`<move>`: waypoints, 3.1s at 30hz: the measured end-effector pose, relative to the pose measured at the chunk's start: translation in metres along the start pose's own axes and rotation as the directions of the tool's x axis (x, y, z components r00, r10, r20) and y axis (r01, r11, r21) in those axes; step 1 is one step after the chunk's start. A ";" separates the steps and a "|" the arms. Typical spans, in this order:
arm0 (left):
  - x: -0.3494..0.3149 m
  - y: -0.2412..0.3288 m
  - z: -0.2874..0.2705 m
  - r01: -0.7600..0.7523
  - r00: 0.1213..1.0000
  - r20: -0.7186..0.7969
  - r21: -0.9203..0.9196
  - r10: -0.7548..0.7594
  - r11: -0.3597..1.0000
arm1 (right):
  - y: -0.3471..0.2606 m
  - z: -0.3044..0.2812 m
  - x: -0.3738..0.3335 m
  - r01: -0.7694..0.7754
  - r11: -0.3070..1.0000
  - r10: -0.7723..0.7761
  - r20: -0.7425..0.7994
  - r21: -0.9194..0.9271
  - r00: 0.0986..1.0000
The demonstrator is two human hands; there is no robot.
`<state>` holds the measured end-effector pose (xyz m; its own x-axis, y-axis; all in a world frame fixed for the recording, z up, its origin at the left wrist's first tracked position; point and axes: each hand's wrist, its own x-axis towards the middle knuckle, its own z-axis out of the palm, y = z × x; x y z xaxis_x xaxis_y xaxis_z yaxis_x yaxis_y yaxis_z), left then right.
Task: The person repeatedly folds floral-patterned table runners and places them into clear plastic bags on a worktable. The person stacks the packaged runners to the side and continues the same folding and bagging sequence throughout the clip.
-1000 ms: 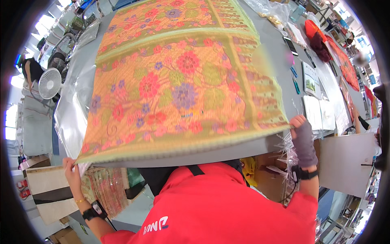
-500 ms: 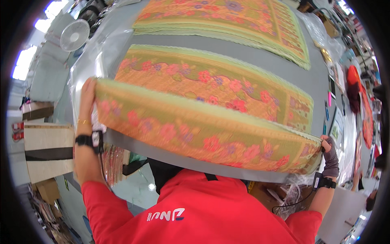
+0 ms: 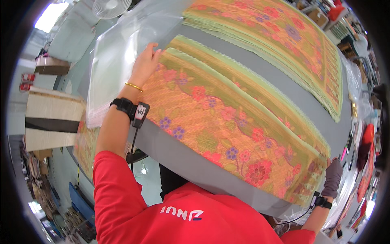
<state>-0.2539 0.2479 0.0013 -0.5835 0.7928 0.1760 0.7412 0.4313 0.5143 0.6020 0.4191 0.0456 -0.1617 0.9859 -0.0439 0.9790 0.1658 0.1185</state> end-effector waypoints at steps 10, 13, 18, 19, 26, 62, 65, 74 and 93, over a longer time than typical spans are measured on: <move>-0.148 -0.024 -0.075 -0.035 0.998 -0.049 0.189 0.045 0.981 | -0.544 -0.054 0.100 0.902 0.217 -0.855 -0.372 0.375 0.360; -0.151 -0.031 -0.067 -0.048 0.999 -0.014 0.201 0.052 0.978 | -0.679 -0.053 0.114 0.932 0.267 -0.708 -0.607 0.244 0.362; -0.145 -0.039 -0.061 -0.072 0.997 0.027 0.103 0.069 0.992 | -0.741 -0.060 0.133 0.812 0.425 -0.868 -0.075 0.400 0.492; -0.142 -0.042 -0.064 0.064 0.996 0.061 -0.011 -0.063 0.998 | -0.741 -0.067 0.136 0.765 0.473 -0.858 0.032 0.437 0.513; -0.088 -0.037 -0.165 -0.027 0.992 -0.119 -0.509 -0.040 0.860 | -0.695 -0.170 0.141 0.797 0.141 -0.868 -0.314 0.587 0.385; -0.238 0.076 -0.018 -0.044 0.998 -0.029 0.174 0.049 0.984 | -0.531 -0.044 0.158 0.837 0.305 -0.737 -0.444 0.455 0.509; -0.232 0.061 -0.017 -0.012 0.993 0.116 0.103 0.000 0.995 | -0.583 -0.039 0.175 0.945 0.272 -0.937 -0.173 0.179 0.303; -0.126 0.047 -0.110 -0.344 0.925 -0.202 -0.082 0.322 0.935 | -0.564 -0.121 0.177 0.746 0.168 -0.820 -0.329 0.644 0.469; -0.357 0.096 -0.029 -0.545 0.808 0.255 -0.023 0.532 0.838 | -0.358 -0.014 0.001 0.907 0.053 -0.908 -0.359 0.417 0.218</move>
<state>0.0155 -0.0062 0.0122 0.0076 0.9793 0.2020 0.9316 -0.0803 0.3544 0.2501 0.3611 0.0166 -0.9683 0.0730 0.2389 -0.0431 0.8932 -0.4475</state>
